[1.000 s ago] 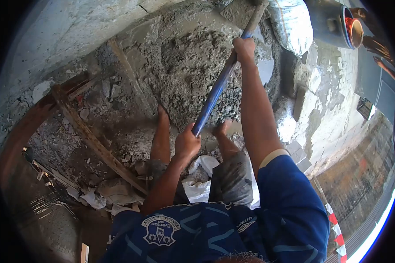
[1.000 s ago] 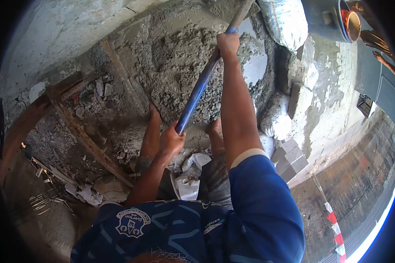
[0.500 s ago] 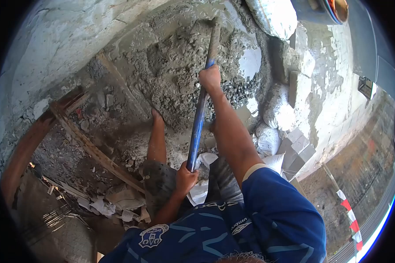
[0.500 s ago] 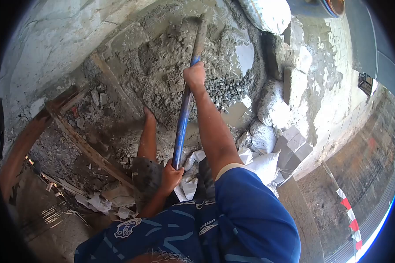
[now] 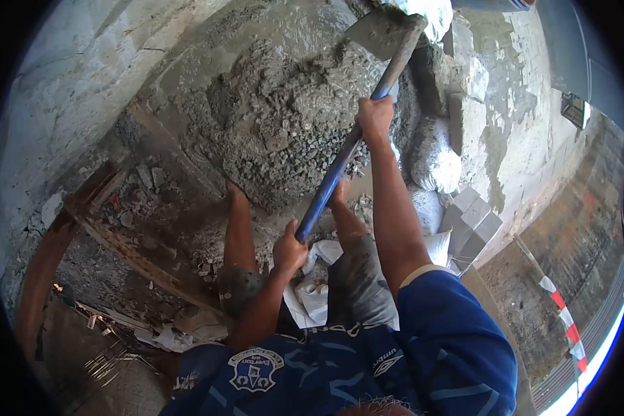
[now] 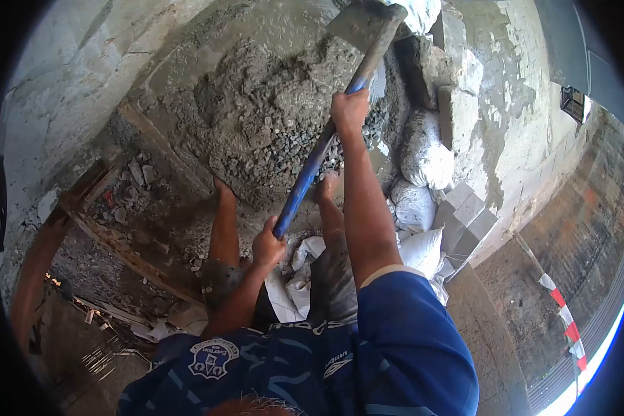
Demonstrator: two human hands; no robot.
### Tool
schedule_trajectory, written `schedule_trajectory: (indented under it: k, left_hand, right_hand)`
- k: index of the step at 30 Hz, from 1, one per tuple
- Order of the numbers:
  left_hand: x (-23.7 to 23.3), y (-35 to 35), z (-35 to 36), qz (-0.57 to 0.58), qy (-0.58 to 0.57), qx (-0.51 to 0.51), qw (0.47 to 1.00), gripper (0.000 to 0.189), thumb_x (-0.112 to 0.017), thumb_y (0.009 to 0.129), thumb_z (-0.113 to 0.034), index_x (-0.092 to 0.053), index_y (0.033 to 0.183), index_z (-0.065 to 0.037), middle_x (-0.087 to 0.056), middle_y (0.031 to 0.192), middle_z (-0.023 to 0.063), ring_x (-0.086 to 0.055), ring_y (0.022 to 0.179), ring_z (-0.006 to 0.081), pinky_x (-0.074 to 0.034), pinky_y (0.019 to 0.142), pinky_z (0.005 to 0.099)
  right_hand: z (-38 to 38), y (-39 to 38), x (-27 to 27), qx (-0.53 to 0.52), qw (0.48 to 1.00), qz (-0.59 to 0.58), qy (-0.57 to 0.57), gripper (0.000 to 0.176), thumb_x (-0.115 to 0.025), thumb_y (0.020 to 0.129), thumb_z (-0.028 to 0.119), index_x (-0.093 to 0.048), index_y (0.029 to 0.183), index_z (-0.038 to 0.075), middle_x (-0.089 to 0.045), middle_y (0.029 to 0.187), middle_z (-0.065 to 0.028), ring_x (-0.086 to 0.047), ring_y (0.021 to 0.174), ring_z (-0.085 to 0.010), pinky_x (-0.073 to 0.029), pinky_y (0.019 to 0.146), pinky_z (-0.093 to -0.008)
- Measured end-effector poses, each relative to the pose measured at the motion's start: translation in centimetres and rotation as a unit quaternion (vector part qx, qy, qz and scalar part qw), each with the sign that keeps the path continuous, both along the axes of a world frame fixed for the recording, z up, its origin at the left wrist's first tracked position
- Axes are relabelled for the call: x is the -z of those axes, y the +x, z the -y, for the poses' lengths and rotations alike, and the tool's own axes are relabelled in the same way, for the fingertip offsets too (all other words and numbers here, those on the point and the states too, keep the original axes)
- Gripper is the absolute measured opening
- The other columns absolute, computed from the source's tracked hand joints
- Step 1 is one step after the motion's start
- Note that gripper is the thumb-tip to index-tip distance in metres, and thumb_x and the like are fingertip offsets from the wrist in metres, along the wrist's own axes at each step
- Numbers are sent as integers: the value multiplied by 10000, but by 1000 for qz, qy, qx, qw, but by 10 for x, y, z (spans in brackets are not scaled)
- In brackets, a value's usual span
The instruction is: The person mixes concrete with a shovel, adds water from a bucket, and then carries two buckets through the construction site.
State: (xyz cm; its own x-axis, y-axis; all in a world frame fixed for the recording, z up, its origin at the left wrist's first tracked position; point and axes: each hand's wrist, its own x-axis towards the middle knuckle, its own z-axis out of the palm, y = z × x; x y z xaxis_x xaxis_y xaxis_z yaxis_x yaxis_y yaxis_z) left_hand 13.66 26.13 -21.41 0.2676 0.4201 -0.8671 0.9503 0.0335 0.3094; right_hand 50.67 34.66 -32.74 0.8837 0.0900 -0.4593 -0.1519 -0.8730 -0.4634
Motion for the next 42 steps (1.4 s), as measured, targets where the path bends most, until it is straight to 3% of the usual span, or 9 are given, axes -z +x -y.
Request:
schedule_trajectory:
  k: [5, 13, 20, 28, 31, 33, 35, 37, 42]
  left_hand:
    - [62, 52, -59, 29, -17, 49, 998, 562, -702, 841, -193, -532, 1365, -80, -719, 995, 249, -698, 960, 425, -558, 838, 496]
    - [-141, 11, -119, -31, -87, 83, 992, 527, -685, 872, -215, -533, 1327, 6, -703, 1030, 286, -688, 991, 450, -539, 874, 523]
    - [-258, -71, -96, -193, -117, 111, 968, 531, -724, 834, -257, -578, 1306, -62, -716, 1084, 230, -686, 1018, 437, -536, 900, 499]
    - [-363, -167, -68, -289, -38, 118, 949, 595, -710, 767, -181, -560, 1342, -142, -718, 1011, 239, -688, 986, 442, -530, 849, 525]
    - [-331, -158, -79, -293, -6, 138, 946, 602, -695, 765, -168, -553, 1349, -138, -715, 1002, 246, -687, 976, 450, -531, 839, 531]
    - [-255, -182, -71, -155, 76, 126, 977, 618, -710, 767, -180, -543, 1360, -139, -714, 996, 245, -688, 957, 458, -531, 833, 537]
    - [-170, -131, -79, -106, 56, 66, 991, 640, -767, 783, -265, -539, 1360, -107, -711, 1036, 239, -689, 940, 460, -536, 824, 536]
    - [-89, -63, -82, -37, 131, 89, 987, 534, -727, 806, -190, -582, 1310, -86, -709, 1037, 235, -690, 941, 447, -537, 846, 528]
    - [-33, 72, -100, -6, 59, 13, 998, 443, -691, 822, -162, -602, 1238, -43, -707, 954, 272, -690, 931, 460, -545, 805, 541]
  right_hand:
    - [-27, 70, 72, -4, 998, -49, 46, 209, -593, 768, 91, -593, 858, -97, -687, 753, -234, -725, 672, -342, -570, 621, -430]
    - [-24, -28, 4, 134, 965, -214, 70, 199, -552, 805, 62, -582, 908, -107, -673, 761, -193, -694, 575, -290, -545, 506, -410]
    - [32, -173, -45, 170, 954, -231, 82, 221, -620, 780, 87, -548, 924, -64, -645, 750, -154, -655, 544, -254, -522, 471, -396]
    - [52, -271, -187, 187, 936, -277, 114, 356, -658, 793, 70, -410, 1013, -58, -605, 706, -152, -636, 493, -244, -527, 468, -383]
    - [38, -250, -174, 184, 943, -232, 150, 344, -650, 793, 58, -416, 1018, -56, -605, 707, -151, -638, 494, -238, -527, 468, -380]
    - [18, -202, -158, 194, 941, -198, 196, 326, -641, 790, 48, -428, 1016, -51, -610, 718, -156, -637, 493, -232, -528, 469, -378]
    - [-15, -127, -132, 169, 949, -176, 201, 346, -661, 798, 101, -434, 1007, -57, -622, 679, -163, -661, 544, -268, -538, 525, -392]
    - [-33, -67, -29, 93, 983, -61, 149, 320, -631, 788, 104, -479, 1009, -70, -646, 711, -208, -674, 561, -313, -559, 563, -421]
    - [-105, 66, 12, 1, 985, -128, 117, 208, -631, 777, 98, -617, 817, -106, -691, 757, -199, -717, 616, -288, -563, 532, -406]
